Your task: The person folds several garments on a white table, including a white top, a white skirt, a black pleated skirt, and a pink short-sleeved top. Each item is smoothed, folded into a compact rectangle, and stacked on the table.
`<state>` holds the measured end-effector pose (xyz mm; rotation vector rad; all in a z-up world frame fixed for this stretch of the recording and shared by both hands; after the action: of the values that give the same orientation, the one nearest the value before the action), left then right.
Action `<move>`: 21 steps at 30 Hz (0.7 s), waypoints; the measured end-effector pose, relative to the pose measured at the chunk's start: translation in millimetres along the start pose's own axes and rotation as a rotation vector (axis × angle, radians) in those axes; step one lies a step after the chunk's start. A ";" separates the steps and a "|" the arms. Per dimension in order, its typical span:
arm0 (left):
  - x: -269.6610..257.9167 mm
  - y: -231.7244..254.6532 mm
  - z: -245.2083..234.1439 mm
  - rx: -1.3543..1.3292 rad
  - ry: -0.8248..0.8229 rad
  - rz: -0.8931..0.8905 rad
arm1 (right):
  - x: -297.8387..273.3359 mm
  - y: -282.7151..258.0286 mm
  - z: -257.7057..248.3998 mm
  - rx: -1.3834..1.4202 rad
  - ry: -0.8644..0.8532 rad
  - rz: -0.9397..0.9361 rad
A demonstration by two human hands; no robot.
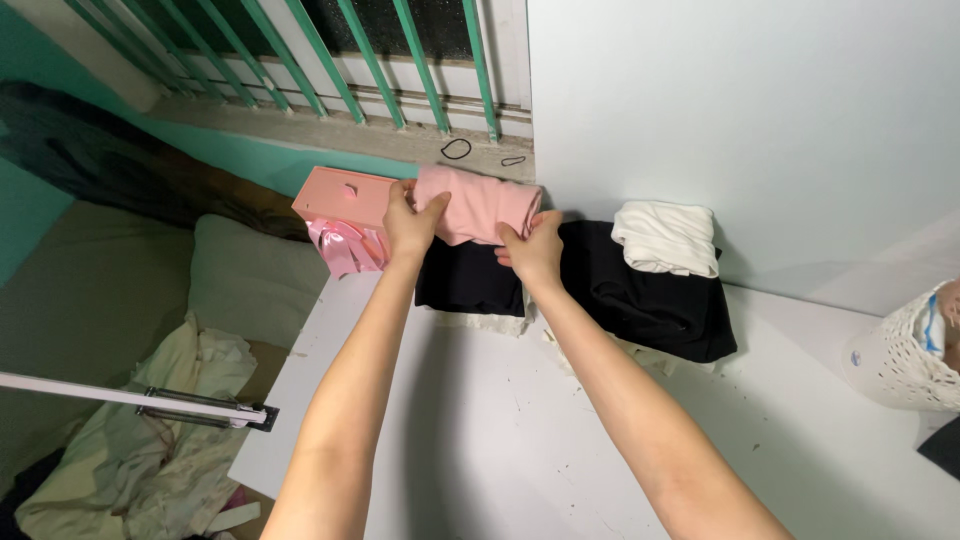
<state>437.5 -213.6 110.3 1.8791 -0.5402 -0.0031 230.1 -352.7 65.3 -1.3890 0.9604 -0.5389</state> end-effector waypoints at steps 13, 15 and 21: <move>-114.9 84.8 46.8 0.453 -0.042 0.639 | -76.4 -81.2 -19.5 -0.812 0.201 -0.766; -138.6 97.8 40.8 0.318 -0.060 0.655 | -88.7 -70.6 -23.9 -0.760 0.151 -0.735; -205.4 109.1 -7.1 0.078 -0.155 0.511 | -141.8 -39.6 -32.8 -0.583 0.089 -0.699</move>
<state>215.8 -161.3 158.1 1.7761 -1.1285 0.2131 135.6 -262.9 141.2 -2.2682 0.7049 -0.8838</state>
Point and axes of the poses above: each hand's wrist, its own x-axis towards the middle knuckle, its own z-axis out of the palm, y = z × x, the point moved 9 cm from there along x, towards the middle knuckle, and after that the axes turned 6 degrees about -x, right-handed, at the moved point
